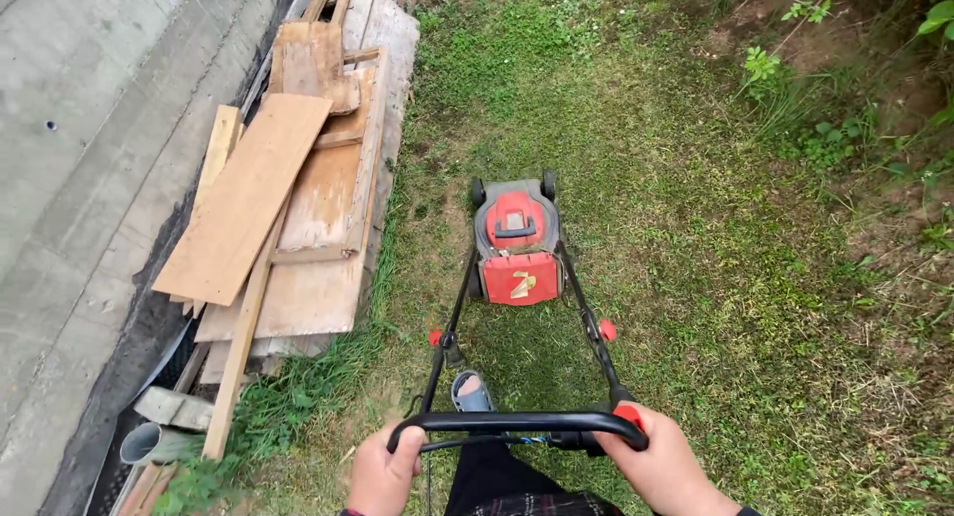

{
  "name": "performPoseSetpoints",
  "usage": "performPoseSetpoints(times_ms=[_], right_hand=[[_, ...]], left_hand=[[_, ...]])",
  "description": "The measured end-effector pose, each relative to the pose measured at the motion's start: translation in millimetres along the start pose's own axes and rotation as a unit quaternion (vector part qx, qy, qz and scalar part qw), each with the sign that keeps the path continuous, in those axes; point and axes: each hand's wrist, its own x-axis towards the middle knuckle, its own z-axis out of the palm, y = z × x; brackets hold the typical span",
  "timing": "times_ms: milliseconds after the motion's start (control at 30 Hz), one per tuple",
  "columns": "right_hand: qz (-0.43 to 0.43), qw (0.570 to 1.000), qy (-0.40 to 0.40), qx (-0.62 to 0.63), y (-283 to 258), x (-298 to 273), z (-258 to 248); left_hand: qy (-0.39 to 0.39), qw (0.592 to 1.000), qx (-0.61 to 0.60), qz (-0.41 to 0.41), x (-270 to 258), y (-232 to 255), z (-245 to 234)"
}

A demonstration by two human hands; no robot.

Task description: The person pushes a red electric lawnmower across a grassy area, maneuvering it back and forth along a concrete wall and a pile of wooden planks. The person guides the mower around the perimeter of the yard, cutting the grass near the building's foundation and a drainage pipe.

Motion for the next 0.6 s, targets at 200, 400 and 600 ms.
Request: performPoseSetpoints(times_ms=[200, 400, 600], right_hand=[[-0.003, 0.999, 0.039, 0.004, 40, 2, -27], [-0.007, 0.995, 0.104, -0.003, 8, 54, -70], [0.022, 0.992, 0.121, -0.036, -67, 153, -100]], left_hand=[[-0.016, 0.999, -0.030, 0.028, -21, -14, 34], [-0.055, 0.990, -0.078, 0.105, 8, 40, 72], [-0.047, 0.989, -0.057, 0.130, 85, 124, 71]])
